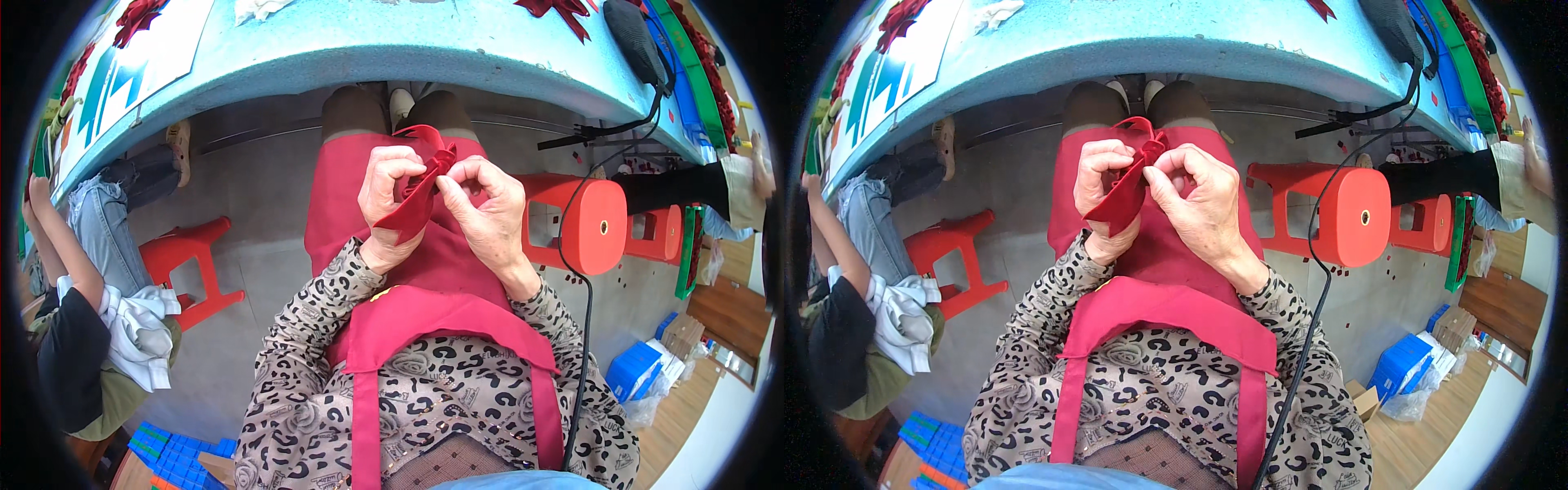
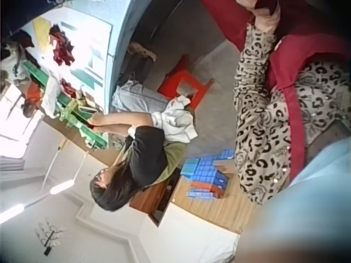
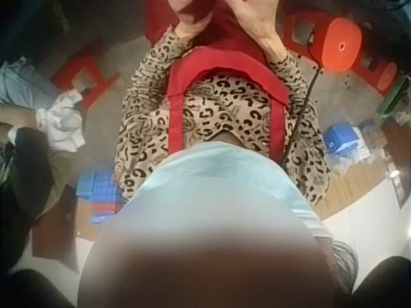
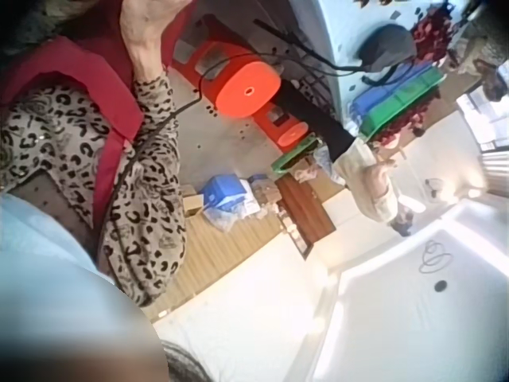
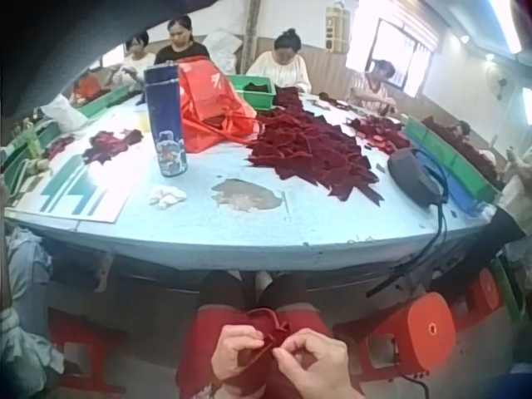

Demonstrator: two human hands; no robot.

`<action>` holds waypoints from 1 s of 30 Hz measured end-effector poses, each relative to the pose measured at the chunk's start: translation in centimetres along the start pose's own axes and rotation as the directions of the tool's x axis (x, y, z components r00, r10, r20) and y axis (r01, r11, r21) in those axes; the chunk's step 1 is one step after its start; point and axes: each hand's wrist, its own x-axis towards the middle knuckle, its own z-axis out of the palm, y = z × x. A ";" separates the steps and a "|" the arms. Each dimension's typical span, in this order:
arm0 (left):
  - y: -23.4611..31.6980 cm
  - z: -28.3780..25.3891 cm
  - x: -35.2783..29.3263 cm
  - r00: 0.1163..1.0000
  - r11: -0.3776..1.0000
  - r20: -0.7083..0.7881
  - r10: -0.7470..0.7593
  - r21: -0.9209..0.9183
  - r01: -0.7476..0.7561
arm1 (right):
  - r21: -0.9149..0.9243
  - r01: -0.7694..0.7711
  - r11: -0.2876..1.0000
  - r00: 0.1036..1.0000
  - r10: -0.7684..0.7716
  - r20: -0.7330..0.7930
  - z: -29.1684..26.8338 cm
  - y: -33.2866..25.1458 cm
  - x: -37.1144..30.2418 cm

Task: Assembling and tying pieces of red fabric into decorative bows.

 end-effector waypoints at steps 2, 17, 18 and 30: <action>0.0 -0.2 0.0 1.000 1.000 0.002 0.011 0.007 -0.011 | -0.011 0.013 1.000 1.000 -0.013 0.000 0.2 0.2 0.0; -0.1 -2.5 0.1 0.999 0.996 -0.005 0.054 0.066 -0.054 | -0.615 0.382 0.689 0.866 -0.500 -0.023 3.1 0.2 0.4; -0.2 -2.9 0.2 0.998 0.995 0.003 0.063 0.081 -0.063 | -0.603 0.372 0.706 0.879 -0.476 -0.014 3.4 0.2 0.3; -0.2 -4.0 -0.2 0.782 0.605 -0.006 -0.623 -0.638 0.477 | -0.327 0.302 0.896 0.930 -0.351 -0.104 5.2 0.6 -1.1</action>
